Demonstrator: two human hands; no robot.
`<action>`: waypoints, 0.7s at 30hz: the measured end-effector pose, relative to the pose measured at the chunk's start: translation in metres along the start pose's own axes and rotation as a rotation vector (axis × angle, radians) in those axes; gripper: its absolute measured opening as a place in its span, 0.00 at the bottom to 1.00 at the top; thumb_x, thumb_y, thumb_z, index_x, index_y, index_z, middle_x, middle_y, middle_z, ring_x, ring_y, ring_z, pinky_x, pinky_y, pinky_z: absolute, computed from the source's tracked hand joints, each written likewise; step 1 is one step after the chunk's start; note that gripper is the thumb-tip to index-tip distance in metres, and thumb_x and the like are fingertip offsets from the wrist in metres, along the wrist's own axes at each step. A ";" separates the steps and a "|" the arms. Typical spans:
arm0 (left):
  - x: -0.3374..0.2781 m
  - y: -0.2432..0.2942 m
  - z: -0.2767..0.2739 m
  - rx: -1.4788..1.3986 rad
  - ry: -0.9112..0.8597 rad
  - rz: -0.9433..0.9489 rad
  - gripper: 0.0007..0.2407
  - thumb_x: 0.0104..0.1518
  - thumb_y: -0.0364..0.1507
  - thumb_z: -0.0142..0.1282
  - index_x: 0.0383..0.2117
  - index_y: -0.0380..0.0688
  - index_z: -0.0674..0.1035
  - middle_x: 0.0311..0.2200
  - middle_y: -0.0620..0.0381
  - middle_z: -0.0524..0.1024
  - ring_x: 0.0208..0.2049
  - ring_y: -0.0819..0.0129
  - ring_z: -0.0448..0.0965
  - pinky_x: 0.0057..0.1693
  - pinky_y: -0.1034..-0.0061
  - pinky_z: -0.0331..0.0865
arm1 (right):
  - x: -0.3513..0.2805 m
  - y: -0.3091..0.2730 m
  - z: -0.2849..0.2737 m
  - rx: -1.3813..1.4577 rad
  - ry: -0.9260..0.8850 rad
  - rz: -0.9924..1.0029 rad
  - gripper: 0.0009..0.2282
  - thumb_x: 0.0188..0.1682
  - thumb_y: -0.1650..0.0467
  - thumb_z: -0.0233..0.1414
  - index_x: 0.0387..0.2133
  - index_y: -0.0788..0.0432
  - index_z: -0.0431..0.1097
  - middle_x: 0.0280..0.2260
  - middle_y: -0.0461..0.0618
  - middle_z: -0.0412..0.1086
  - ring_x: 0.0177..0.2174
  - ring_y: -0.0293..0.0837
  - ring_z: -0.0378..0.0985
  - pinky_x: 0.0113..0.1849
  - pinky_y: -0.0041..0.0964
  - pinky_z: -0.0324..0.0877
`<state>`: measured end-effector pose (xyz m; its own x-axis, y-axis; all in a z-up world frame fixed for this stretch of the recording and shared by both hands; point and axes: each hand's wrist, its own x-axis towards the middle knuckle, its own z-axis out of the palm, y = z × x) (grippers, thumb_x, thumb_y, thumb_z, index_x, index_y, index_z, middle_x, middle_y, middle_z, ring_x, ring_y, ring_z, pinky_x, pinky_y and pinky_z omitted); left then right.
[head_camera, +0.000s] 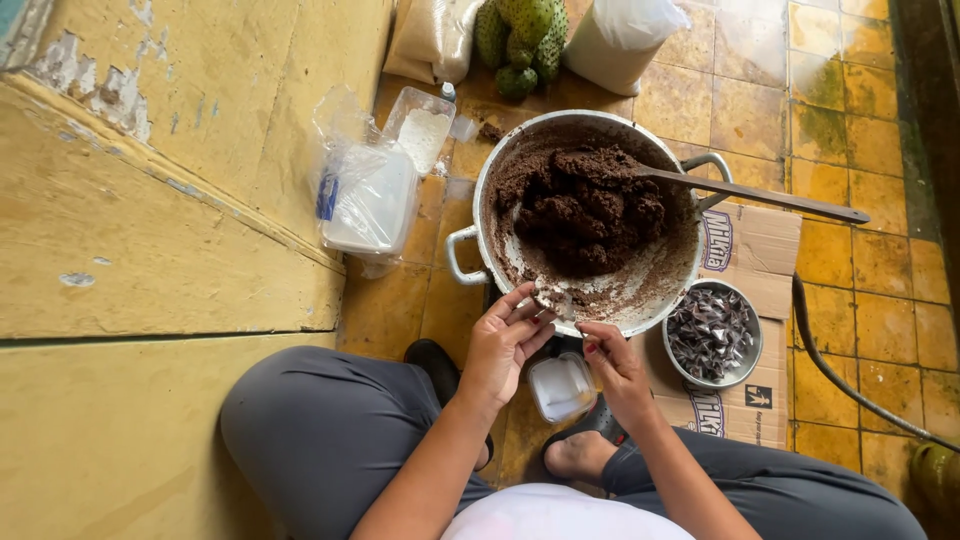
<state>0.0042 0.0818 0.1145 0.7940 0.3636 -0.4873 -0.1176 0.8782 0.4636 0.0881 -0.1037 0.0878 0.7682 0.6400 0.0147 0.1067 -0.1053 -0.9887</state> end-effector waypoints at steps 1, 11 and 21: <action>-0.001 0.002 0.000 -0.001 0.000 0.000 0.22 0.55 0.13 0.51 0.59 0.38 0.74 0.45 0.45 0.81 0.44 0.56 0.84 0.53 0.61 0.79 | -0.002 0.004 0.000 0.000 -0.001 0.000 0.14 0.55 0.77 0.47 0.54 0.64 0.71 0.36 0.48 0.66 0.36 0.36 0.68 0.41 0.32 0.68; -0.003 0.007 -0.003 -0.130 -0.013 -0.056 0.23 0.54 0.11 0.49 0.58 0.39 0.72 0.43 0.43 0.81 0.39 0.59 0.85 0.52 0.61 0.80 | -0.006 0.031 -0.007 0.056 0.017 -0.050 0.13 0.55 0.77 0.48 0.52 0.64 0.71 0.41 0.50 0.69 0.39 0.35 0.70 0.44 0.33 0.67; -0.008 0.016 0.003 -0.085 -0.005 -0.018 0.23 0.53 0.11 0.49 0.58 0.38 0.72 0.47 0.39 0.80 0.41 0.59 0.85 0.50 0.66 0.81 | -0.008 0.045 -0.015 0.071 0.013 -0.032 0.11 0.54 0.77 0.49 0.50 0.64 0.72 0.36 0.49 0.69 0.37 0.35 0.70 0.43 0.34 0.68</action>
<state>-0.0023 0.0916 0.1285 0.7991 0.3462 -0.4915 -0.1535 0.9080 0.3899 0.0963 -0.1249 0.0452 0.7733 0.6322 0.0483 0.0869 -0.0302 -0.9958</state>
